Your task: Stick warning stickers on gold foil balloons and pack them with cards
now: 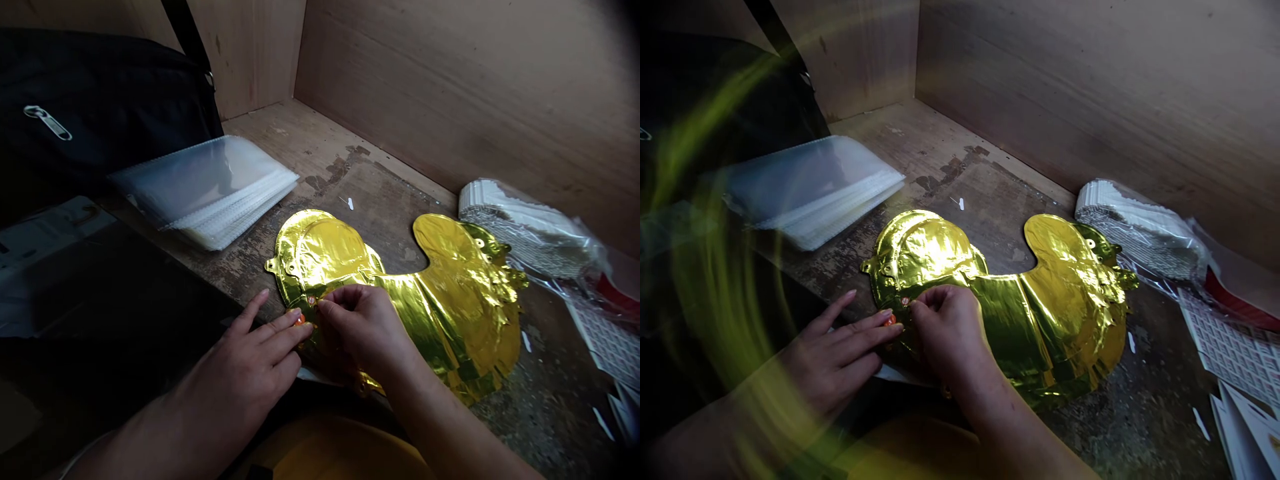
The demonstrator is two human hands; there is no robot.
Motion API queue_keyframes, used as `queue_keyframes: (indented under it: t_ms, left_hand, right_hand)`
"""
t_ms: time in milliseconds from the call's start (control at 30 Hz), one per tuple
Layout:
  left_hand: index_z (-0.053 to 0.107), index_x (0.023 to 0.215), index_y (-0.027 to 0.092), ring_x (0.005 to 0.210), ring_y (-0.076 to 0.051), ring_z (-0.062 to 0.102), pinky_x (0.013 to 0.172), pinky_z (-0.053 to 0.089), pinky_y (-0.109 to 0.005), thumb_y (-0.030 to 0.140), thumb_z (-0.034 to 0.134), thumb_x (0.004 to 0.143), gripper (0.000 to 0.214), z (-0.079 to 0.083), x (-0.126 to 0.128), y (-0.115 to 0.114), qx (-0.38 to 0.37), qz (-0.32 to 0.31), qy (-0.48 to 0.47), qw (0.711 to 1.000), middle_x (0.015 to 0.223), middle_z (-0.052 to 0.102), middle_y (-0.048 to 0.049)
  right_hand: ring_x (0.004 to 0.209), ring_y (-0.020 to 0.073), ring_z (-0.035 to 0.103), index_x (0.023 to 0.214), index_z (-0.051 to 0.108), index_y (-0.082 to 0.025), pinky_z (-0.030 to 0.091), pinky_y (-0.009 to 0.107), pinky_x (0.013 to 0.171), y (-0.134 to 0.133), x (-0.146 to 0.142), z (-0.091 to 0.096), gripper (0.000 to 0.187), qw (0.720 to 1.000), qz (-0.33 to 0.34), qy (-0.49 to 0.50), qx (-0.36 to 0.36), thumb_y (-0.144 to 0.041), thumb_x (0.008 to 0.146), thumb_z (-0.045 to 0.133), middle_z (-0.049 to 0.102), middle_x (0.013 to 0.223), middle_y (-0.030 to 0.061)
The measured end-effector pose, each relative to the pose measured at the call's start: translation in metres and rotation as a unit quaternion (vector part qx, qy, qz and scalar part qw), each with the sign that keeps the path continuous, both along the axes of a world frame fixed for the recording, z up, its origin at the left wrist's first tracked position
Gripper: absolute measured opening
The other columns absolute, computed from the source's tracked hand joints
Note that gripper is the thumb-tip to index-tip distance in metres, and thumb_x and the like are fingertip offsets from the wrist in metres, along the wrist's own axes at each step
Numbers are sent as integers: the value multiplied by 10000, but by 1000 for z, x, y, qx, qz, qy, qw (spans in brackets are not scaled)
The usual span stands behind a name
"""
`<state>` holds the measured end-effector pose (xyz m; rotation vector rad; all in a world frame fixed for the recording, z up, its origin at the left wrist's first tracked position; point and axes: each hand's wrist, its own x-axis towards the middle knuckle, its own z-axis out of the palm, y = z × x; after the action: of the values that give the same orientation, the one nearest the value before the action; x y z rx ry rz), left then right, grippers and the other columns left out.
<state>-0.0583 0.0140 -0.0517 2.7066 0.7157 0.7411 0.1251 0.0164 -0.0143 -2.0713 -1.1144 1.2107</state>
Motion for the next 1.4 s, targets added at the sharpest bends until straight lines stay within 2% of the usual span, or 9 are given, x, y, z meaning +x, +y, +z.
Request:
queue_keyframes:
  t_ms: [133,267,467,600,700,800,1033,1300,1400]
  left_hand:
    - [629,796,187,1202,-181,585,1214,82,-429,93,530,892,168,1,-1,0,-9,-1,-13,1000,1199,695,-25]
    - [641,809,193,1186,-180,598,1212,69,-428,90,522,893,178,-1,-1,0,-17,-2,-5,1000,1206,691,-25]
    - [618,795,209,1194,-171,587,1203,84,-441,101,488,893,196,-17,1,0,-6,8,-52,999,1218,684,2]
    - [610,847,209,1244,-149,540,1203,91,-384,112,534,881,128,-9,-3,0,-51,-15,-24,998,1250,663,6]
    - [626,843,214,1355,-195,415,1190,161,-439,120,518,886,149,3,-11,-3,-87,13,-6,996,1362,569,-30]
    - [645,829,211,1422,-278,288,1148,217,-564,149,550,866,119,12,-21,-6,-120,71,24,990,1453,459,-80]
    - [620,812,212,1380,-255,376,1142,178,-606,133,536,855,122,16,-22,-8,-141,53,51,987,1450,478,-76]
    - [620,873,249,1384,-219,373,1160,117,-578,76,473,828,231,27,-24,-1,-162,10,130,978,1445,488,-61]
    - [615,884,250,1397,-215,350,1164,101,-572,78,474,824,230,29,-23,0,-166,-2,140,976,1447,484,-61]
  right_hand:
    - [518,134,521,730,564,-190,351,238,493,-3,-2,-1,81,985,59,-146,69,-264,761,577,605,595,7]
    - [562,164,541,920,496,-194,314,260,527,-9,-4,1,123,938,103,-301,135,-265,836,550,626,683,23]
    - [608,182,559,877,505,-204,284,275,518,-3,-4,-12,134,893,151,-394,158,-336,903,510,621,824,54]
    - [664,187,556,938,547,-179,392,289,587,-4,7,-12,145,899,90,-356,237,-151,906,409,612,810,59]
    - [844,204,573,1002,596,-176,459,316,761,-17,13,-5,167,884,194,-283,317,-139,900,470,642,955,84]
    - [939,226,551,1031,623,-188,456,351,859,-30,15,-3,165,875,273,-255,308,-202,867,606,664,1031,73]
    - [916,254,526,1179,605,-167,460,397,838,-26,15,-5,363,874,276,-285,280,-297,844,654,656,995,81]
    - [811,220,570,1015,670,-170,460,364,749,-20,3,-4,161,797,376,-326,341,-241,892,593,674,897,68]
    - [791,231,575,923,679,-160,462,363,725,-20,-3,-4,203,817,352,-331,316,-340,831,678,667,850,68]
